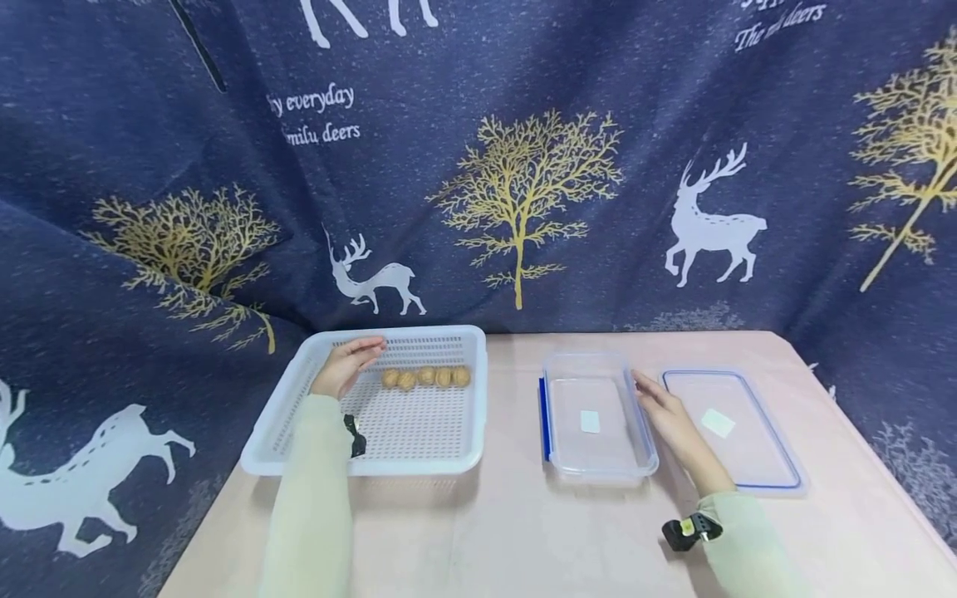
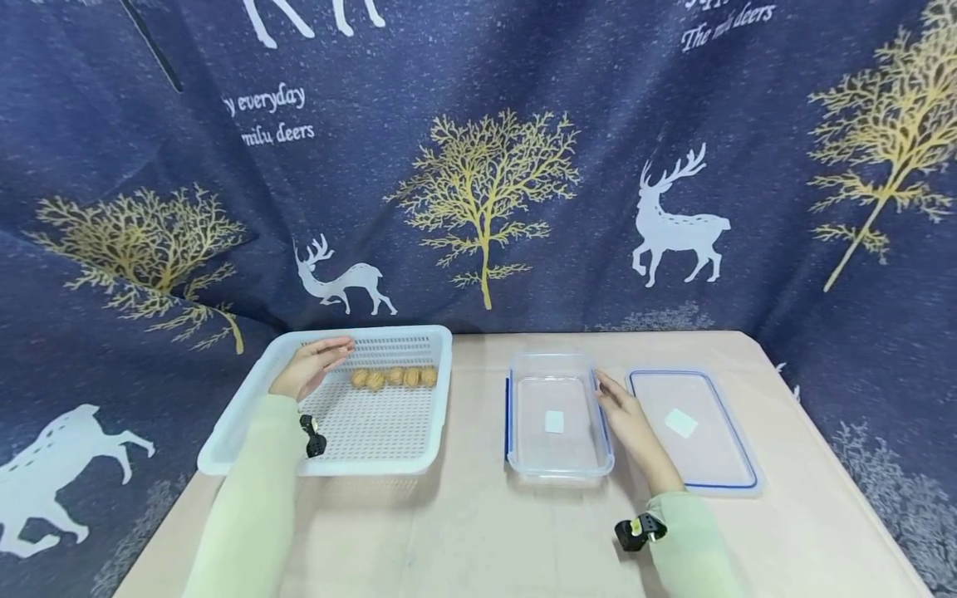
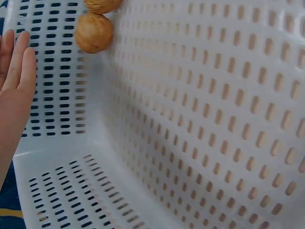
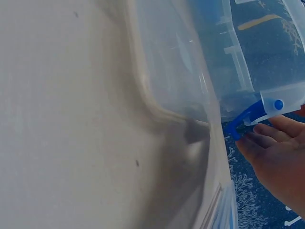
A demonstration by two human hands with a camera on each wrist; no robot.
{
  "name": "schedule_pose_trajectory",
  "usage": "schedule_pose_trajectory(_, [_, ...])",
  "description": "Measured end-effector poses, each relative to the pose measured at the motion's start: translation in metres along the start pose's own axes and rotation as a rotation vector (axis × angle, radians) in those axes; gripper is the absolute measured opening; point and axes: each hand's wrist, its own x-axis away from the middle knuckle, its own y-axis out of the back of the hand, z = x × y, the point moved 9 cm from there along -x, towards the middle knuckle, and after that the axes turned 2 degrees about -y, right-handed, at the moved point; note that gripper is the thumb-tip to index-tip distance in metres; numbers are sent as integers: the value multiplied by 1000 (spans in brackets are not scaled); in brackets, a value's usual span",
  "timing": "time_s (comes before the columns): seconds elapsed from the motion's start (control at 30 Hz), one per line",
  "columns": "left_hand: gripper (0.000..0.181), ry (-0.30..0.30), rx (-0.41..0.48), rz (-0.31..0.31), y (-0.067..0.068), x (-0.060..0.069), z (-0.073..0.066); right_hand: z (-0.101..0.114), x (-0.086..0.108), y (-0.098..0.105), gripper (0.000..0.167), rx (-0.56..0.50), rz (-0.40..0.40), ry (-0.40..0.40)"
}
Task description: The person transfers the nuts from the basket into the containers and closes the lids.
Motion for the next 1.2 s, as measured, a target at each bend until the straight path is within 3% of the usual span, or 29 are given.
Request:
schedule_pose_trajectory(0.17, [46,13,-10,18,0,0,11,0,2,-4,53,-35,5,-7])
schedule_pose_trajectory(0.43, [43,28,-91,-39,7,-2,27,-8,2,-6,54,-58,-25,-12])
schedule_pose_trajectory(0.6, [42,34,-115,-55,6,-4,29,-10,4,-6,54,-56,-35,-16])
schedule_pose_trajectory(0.87, [40,18,-201,-2,-1,0,27,-15,5,-7,55,-91,-32,-52])
schedule_pose_trajectory(1.2, [39,45,-214,-44,1,-1,32,-15,7,-7,55,-84,-37,-32])
